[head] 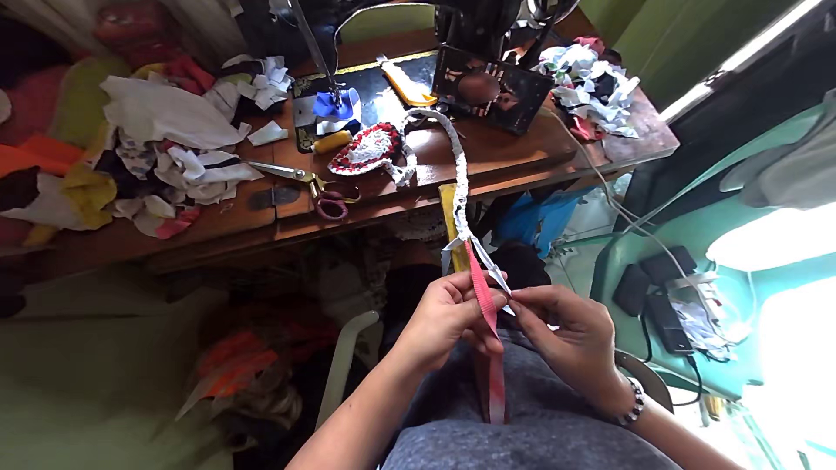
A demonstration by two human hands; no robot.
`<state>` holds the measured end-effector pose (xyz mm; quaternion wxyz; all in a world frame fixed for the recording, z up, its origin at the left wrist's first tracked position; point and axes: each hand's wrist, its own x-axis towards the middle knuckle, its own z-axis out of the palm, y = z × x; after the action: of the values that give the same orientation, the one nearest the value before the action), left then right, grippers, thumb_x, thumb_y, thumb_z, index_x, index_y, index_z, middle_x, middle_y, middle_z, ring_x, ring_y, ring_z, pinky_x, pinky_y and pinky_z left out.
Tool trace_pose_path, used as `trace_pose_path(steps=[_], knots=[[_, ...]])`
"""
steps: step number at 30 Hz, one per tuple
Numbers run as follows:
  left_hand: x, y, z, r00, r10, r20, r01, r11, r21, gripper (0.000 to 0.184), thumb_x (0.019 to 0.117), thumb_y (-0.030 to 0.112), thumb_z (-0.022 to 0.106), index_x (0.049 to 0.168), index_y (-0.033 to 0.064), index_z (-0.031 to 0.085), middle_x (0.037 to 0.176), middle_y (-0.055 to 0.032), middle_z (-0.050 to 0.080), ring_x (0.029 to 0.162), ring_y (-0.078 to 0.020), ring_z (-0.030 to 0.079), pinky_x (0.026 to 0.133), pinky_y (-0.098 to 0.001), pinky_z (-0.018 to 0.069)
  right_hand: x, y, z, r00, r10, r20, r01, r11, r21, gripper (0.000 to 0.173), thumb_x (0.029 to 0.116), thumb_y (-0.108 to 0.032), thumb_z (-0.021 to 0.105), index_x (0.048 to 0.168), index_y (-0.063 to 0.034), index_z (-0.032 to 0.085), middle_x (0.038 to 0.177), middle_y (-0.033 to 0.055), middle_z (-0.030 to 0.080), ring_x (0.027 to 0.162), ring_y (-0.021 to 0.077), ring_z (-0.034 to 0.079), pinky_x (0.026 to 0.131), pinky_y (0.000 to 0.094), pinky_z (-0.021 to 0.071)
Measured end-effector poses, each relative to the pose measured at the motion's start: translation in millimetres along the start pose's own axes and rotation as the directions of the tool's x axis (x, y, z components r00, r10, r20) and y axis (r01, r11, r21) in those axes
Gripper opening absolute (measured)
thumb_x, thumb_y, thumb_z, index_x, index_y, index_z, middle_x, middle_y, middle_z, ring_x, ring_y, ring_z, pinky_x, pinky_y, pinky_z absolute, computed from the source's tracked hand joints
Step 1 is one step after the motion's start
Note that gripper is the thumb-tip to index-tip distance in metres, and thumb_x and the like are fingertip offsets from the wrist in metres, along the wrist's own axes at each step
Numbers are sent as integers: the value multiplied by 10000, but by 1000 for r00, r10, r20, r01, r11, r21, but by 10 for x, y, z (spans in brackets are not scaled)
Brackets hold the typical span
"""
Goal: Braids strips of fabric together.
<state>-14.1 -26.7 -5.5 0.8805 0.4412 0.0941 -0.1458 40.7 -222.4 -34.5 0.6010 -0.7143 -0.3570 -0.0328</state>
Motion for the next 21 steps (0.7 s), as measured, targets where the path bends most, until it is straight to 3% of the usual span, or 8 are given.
trace_pose_path(steps=[4,9,15,21], knots=[[-6,-3,25,999,7,-45,-6,1000,25,242,1004,20,609,1236,-46,626,943,-143,729,623,-166,702,529,-292,611,-37,36,33,994,-107,17,108,986,-126,133,943,-46,675,1051,4,734,856,39,732,710,20,648,652,171,560],[-15,-31,68,995,39,-94,-37,999,20,150,1002,17,616,1132,-51,586,902,-167,716,611,-189,704,531,-302,614,-66,29,65,989,-144,21,146,972,-184,105,940,-59,683,1027,-19,723,834,38,721,706,45,655,646,194,564],[-20,-36,77,994,52,-99,-51,999,11,127,1013,-2,582,1130,-50,574,1012,-214,740,642,-204,725,543,-289,607,-89,31,74,984,-169,58,176,968,-180,76,950,-73,686,1010,-37,715,827,32,715,712,54,663,659,211,575],[-28,-20,88,991,24,-134,-22,1000,17,126,1001,-5,604,1116,-54,600,942,-197,745,630,-192,721,544,-286,610,-109,19,92,972,-220,87,235,940,-246,67,962,-107,685,992,-56,717,845,34,725,763,79,688,703,231,583]])
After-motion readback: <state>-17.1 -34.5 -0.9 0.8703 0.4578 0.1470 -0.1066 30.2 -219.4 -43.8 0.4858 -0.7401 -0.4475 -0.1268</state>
